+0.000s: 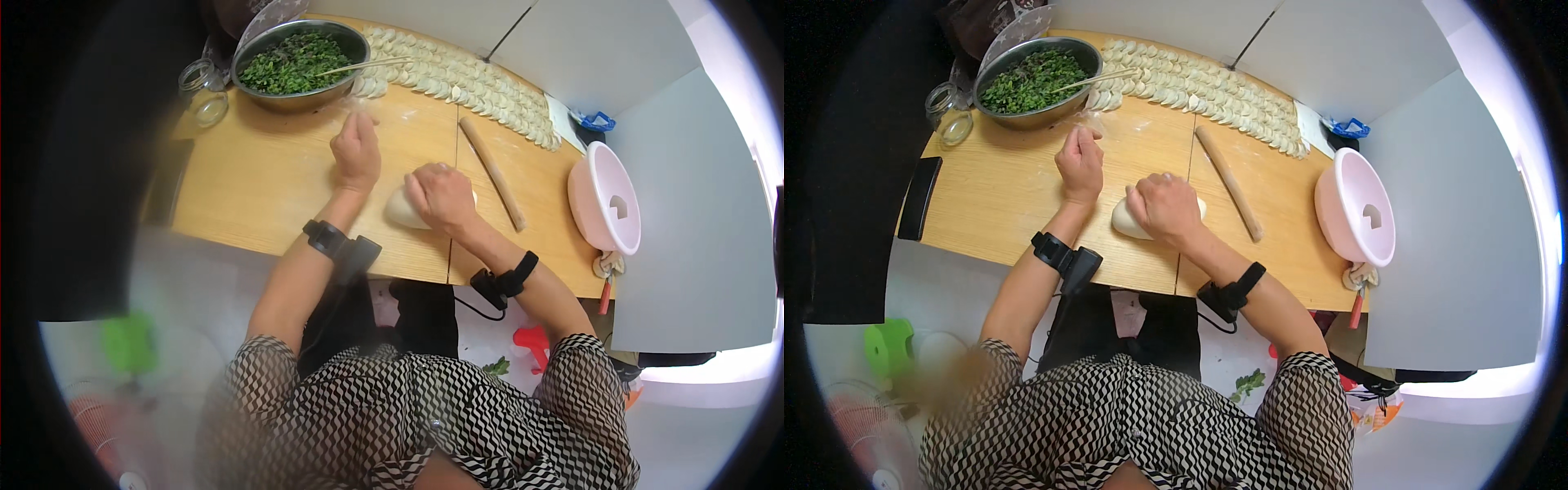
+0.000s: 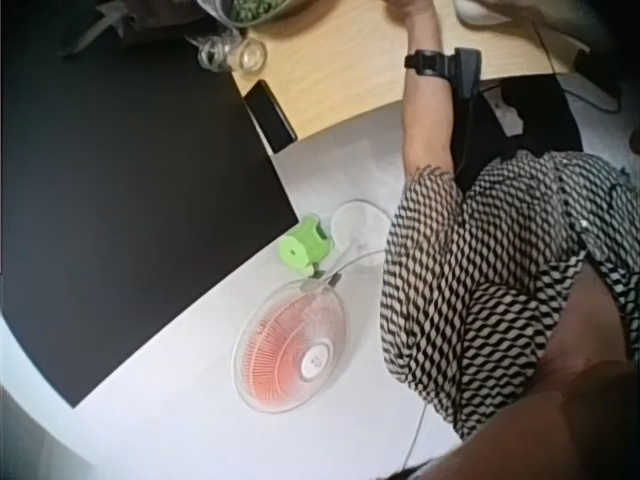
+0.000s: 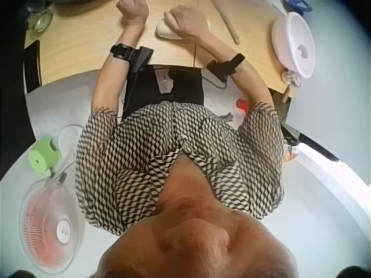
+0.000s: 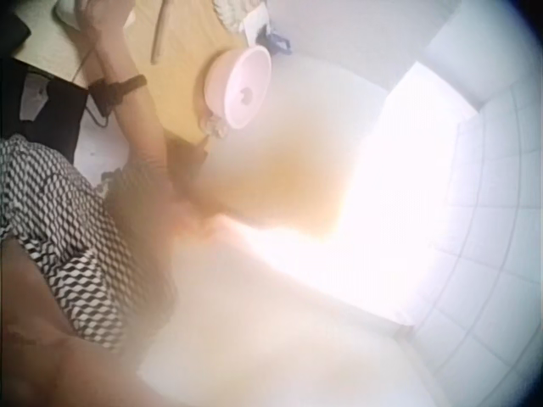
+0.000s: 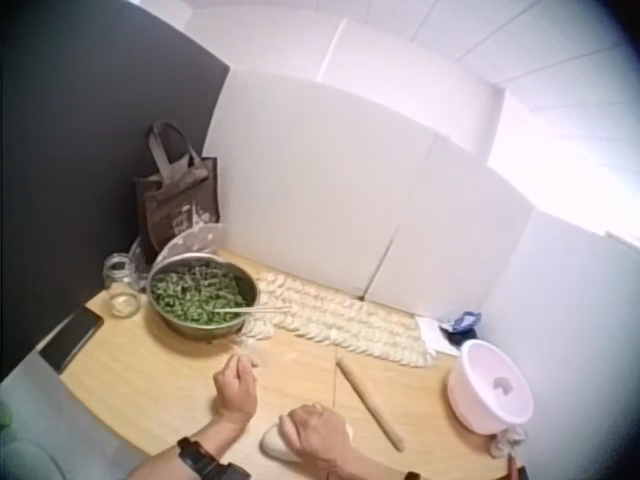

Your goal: Knead a large piece of dough on a wooden table.

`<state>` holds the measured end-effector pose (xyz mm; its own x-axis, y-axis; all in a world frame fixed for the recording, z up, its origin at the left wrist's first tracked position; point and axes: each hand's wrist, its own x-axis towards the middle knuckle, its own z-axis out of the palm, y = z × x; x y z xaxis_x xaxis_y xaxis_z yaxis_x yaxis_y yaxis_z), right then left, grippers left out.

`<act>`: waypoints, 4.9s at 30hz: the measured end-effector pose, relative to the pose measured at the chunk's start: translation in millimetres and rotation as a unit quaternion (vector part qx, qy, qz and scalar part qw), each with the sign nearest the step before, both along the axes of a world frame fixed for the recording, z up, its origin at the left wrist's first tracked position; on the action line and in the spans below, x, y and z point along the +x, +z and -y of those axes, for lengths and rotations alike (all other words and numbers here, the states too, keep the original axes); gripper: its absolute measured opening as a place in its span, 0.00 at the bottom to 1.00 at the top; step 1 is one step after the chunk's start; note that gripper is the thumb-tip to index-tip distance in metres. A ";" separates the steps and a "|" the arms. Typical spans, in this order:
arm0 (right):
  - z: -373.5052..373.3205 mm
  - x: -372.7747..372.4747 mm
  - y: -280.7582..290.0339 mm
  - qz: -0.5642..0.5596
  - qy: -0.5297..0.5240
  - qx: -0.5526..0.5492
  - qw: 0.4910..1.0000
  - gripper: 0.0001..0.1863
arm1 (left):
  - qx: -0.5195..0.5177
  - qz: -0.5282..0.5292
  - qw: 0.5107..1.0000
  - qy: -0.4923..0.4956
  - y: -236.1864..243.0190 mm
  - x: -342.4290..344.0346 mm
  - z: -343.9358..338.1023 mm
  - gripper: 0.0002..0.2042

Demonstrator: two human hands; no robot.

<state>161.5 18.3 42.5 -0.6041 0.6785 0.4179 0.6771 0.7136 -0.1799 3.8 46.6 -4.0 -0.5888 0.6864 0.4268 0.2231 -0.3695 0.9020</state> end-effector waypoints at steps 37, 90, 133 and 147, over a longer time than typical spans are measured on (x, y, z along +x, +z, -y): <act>15.3 -6.4 84.0 -0.120 -0.046 -0.081 0.988 0.17 | 0.059 -0.051 0.995 0.061 -6.3 -13.8 -5.5 0.15; 7.3 -15.3 -6.4 -0.005 -0.045 0.042 0.998 0.08 | 0.050 -0.037 0.998 0.022 2.5 0.8 2.8 0.14; -28.7 -7.4 7.9 0.109 -0.039 -0.019 0.993 0.21 | 0.039 -0.032 0.999 0.015 0.6 1.7 1.2 0.15; -88.3 -22.9 -4.6 0.058 -0.075 0.144 0.985 0.19 | 0.031 -0.038 0.999 0.010 8.4 0.2 1.8 0.14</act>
